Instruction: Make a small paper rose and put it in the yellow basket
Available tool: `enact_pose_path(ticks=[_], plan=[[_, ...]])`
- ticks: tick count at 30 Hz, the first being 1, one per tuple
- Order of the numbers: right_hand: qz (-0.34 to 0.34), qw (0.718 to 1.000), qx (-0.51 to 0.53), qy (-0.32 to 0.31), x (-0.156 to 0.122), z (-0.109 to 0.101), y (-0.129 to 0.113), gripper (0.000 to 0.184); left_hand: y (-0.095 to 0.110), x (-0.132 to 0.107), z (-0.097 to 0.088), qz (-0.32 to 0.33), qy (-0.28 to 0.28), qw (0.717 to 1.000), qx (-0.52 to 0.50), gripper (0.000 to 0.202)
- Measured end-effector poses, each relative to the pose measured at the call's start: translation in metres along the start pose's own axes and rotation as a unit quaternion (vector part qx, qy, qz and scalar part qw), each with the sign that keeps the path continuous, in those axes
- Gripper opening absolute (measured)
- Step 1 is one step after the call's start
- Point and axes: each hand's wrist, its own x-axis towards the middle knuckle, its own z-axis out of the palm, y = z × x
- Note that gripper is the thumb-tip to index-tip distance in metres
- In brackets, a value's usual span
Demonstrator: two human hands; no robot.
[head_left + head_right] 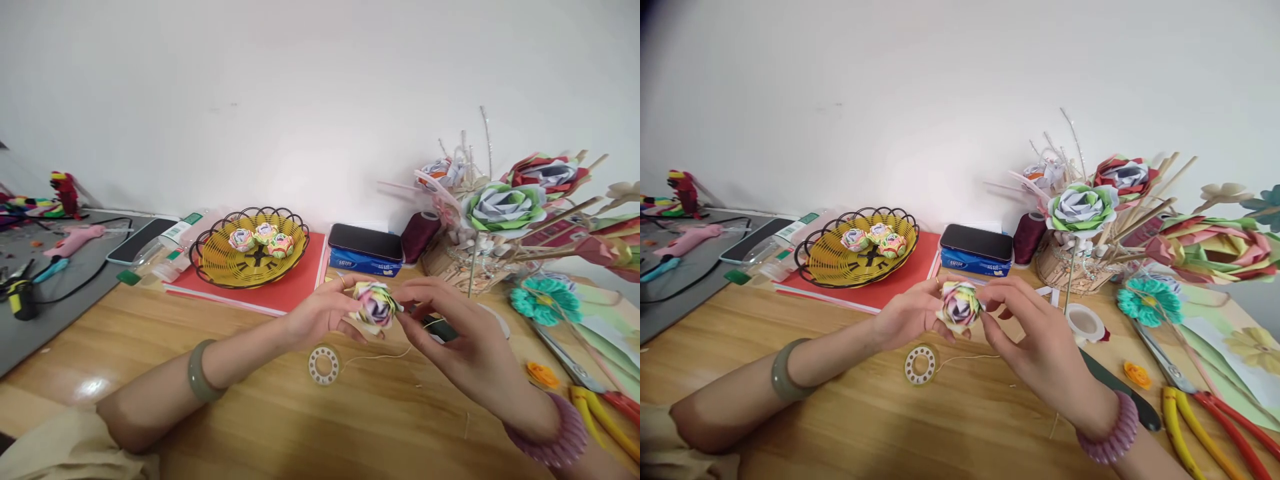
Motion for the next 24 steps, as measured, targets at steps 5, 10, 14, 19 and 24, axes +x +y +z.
enact_pose_path(ticks=[5, 10, 14, 19, 24], plan=[[-0.075, 0.994, -0.079, 0.023, -0.01, -0.002, 0.004, 0.02, -0.004, 0.0, -0.003, -0.073, -0.073, 0.994, 0.035, 0.052], [-0.133, 0.981, -0.138, 0.004, -0.02, -0.002, 0.002, 0.023, -0.006, -0.002, 0.0, -0.126, -0.068, 0.983, 0.113, 0.054], [-0.122, 0.986, -0.112, 0.023, -0.022, -0.001, -0.003, 0.025, -0.002, -0.004, 0.002, -0.119, -0.069, 0.98, 0.142, 0.049], [0.066, 0.994, -0.016, 0.089, -0.023, -0.003, -0.009, 0.01, -0.004, -0.003, 0.002, -0.044, -0.04, 0.986, 0.154, 0.057], [0.129, 0.987, 0.076, 0.065, -0.024, 0.0, -0.018, 0.008, -0.009, 0.0, 0.002, 0.015, -0.005, 0.985, 0.169, 0.06]])
